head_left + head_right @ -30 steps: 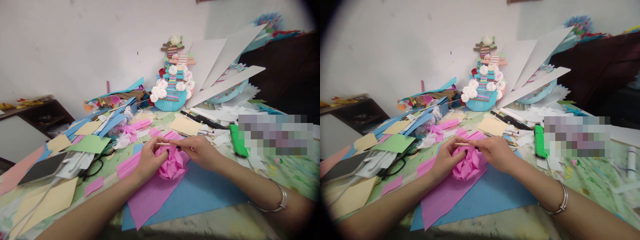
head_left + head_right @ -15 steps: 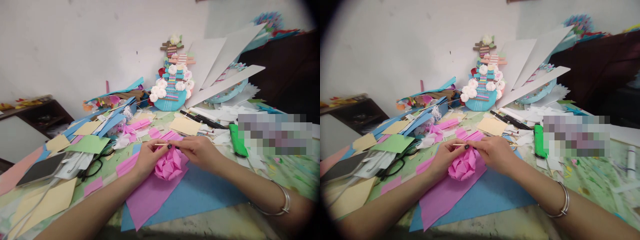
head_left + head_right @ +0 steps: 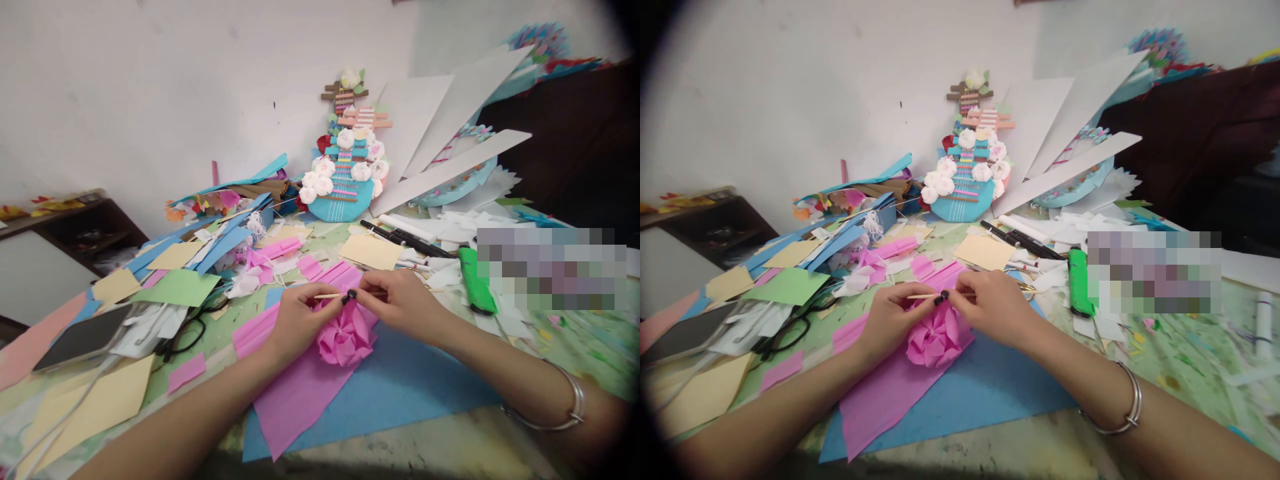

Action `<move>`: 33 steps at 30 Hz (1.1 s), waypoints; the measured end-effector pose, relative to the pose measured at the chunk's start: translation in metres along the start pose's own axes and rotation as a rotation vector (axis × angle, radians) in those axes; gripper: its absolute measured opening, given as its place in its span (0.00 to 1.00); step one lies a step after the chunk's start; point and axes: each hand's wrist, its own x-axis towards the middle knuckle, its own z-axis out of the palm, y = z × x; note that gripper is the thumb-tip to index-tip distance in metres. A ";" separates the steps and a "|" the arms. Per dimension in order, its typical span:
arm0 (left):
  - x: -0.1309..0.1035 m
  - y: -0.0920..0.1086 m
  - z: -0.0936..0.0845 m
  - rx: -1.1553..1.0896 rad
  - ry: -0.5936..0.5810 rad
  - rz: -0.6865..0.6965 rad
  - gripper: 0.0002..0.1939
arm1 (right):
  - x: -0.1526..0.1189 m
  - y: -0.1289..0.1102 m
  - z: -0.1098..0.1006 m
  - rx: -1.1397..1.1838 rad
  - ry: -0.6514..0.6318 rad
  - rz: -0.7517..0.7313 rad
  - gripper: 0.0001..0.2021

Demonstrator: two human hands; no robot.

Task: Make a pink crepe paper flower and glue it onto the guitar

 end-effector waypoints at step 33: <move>0.002 0.002 0.000 -0.079 -0.049 -0.003 0.07 | 0.000 -0.005 -0.002 -0.043 0.006 0.034 0.16</move>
